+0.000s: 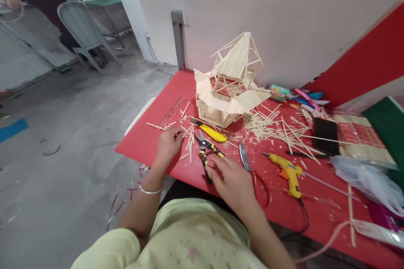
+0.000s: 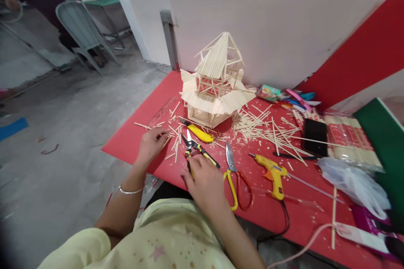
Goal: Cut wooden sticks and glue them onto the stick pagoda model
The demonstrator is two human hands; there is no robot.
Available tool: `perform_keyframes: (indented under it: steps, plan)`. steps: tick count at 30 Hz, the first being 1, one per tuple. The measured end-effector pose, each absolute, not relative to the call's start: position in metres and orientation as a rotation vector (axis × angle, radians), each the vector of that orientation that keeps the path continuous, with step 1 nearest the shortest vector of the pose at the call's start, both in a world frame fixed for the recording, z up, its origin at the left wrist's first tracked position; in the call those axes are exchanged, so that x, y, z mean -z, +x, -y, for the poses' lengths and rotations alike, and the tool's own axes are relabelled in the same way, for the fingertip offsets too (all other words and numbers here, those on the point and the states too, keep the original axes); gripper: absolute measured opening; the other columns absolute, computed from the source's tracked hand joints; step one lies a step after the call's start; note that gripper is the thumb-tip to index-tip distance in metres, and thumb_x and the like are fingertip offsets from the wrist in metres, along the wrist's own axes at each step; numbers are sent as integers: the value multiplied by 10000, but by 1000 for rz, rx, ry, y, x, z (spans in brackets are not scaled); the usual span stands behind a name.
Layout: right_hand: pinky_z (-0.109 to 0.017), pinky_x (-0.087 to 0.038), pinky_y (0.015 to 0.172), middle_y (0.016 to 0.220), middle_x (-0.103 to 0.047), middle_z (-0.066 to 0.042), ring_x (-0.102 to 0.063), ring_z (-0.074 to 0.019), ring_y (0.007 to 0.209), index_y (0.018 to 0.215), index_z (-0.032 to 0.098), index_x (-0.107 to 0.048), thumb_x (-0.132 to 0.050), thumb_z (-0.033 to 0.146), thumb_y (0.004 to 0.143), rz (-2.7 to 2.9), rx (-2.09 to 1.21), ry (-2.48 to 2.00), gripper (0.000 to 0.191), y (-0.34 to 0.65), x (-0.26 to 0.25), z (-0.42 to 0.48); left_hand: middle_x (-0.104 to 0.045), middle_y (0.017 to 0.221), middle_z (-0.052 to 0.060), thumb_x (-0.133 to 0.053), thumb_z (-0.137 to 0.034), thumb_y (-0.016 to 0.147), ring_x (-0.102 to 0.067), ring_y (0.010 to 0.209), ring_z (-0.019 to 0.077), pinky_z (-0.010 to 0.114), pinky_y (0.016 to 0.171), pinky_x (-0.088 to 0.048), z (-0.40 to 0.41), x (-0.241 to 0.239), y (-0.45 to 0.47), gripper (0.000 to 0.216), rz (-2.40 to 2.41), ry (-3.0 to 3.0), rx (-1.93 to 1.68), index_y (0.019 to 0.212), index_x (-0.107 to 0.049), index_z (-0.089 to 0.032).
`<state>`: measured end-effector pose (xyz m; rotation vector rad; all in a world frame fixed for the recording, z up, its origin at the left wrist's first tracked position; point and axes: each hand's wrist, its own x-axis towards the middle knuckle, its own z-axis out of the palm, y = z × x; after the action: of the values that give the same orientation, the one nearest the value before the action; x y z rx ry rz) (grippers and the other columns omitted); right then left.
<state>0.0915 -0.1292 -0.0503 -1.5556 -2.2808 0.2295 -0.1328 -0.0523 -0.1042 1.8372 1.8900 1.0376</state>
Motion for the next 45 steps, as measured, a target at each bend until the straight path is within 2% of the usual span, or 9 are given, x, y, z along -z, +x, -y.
perform_keyframes:
  steps: [5, 11, 17, 24, 30, 35, 40, 43, 45]
  plan:
    - [-321, -446, 827, 1107, -582, -90, -564, -218, 999, 1313, 257, -494, -485, 305, 910, 2399, -335, -1624, 405, 71, 93, 126, -685, 835, 52, -524, -228, 810, -591, 749, 189, 283, 687, -421, 60, 112, -148, 186, -1952, 1753, -982, 837, -707, -213]
    - [-296, -434, 777, 1100, -556, -93, -562, -201, 954, 1353, 230, -444, -424, 271, 939, 2387, -293, -1707, 417, 70, 103, 119, -688, 869, 48, -508, -209, 804, -596, 774, 189, 287, 731, -432, 59, 118, -165, 197, -2004, 1736, -996, 843, -701, -207]
    - [-315, -406, 784, 1039, -584, -81, -548, -212, 962, 1254, 231, -538, -410, 343, 954, 2392, -132, -1724, 344, 67, 95, 115, -688, 920, 45, -494, -241, 830, -602, 840, 194, 287, 739, -430, 54, 120, -176, 215, -2029, 1739, -962, 894, -696, -204]
    - [-304, -386, 821, 981, -598, -63, -538, -191, 945, 1088, 220, -625, -415, 332, 958, 2434, -235, -1529, 271, 58, 89, 110, -668, 926, 47, -484, -256, 851, -591, 862, 202, 287, 707, -414, 66, 110, -183, 211, -2003, 1845, -778, 870, -692, -225]
    - [-300, -383, 829, 970, -608, -64, -535, -189, 951, 1072, 235, -637, -440, 298, 951, 2461, -296, -1454, 240, 50, 90, 108, -642, 991, 46, -517, -260, 850, -597, 870, 200, 277, 657, -389, 71, 115, -184, 162, -2035, 1911, -591, 901, -669, -241]
    - [-303, -400, 765, 971, -614, -61, -548, -195, 930, 1090, 250, -632, -428, 305, 954, 2488, -332, -1451, 251, 48, 90, 111, -633, 969, 78, -487, -244, 869, -595, 829, 211, 283, 602, -354, 68, 116, -173, 154, -2132, 1896, -486, 848, -636, -214]
    - [-324, -432, 798, 989, -637, -64, -572, -206, 929, 1092, 236, -641, -469, 296, 935, 2374, -441, -1393, 241, 48, 86, 113, -652, 823, 76, -505, -219, 847, -581, 735, 191, 288, 653, -402, 70, 102, -164, 139, -2011, 1611, -881, 787, -626, -185]
    - [-314, -453, 850, 1065, -642, -67, -585, -189, 965, 1225, 227, -575, -491, 324, 929, 2128, -587, -1336, 323, 51, 74, 103, -628, 684, 30, -602, -280, 802, -555, 613, 154, 265, 600, -419, 71, 92, -148, 113, -1624, 1326, -1160, 785, -645, -177]
    - [-295, -460, 871, 1105, -639, -59, -590, -169, 990, 1292, 237, -525, -505, 321, 926, 1958, -670, -1280, 376, 56, 62, 92, -596, 626, 7, -646, -306, 786, -528, 543, 128, 244, 542, -409, 68, 86, -131, 144, -1311, 1183, -1170, 824, -652, -168]
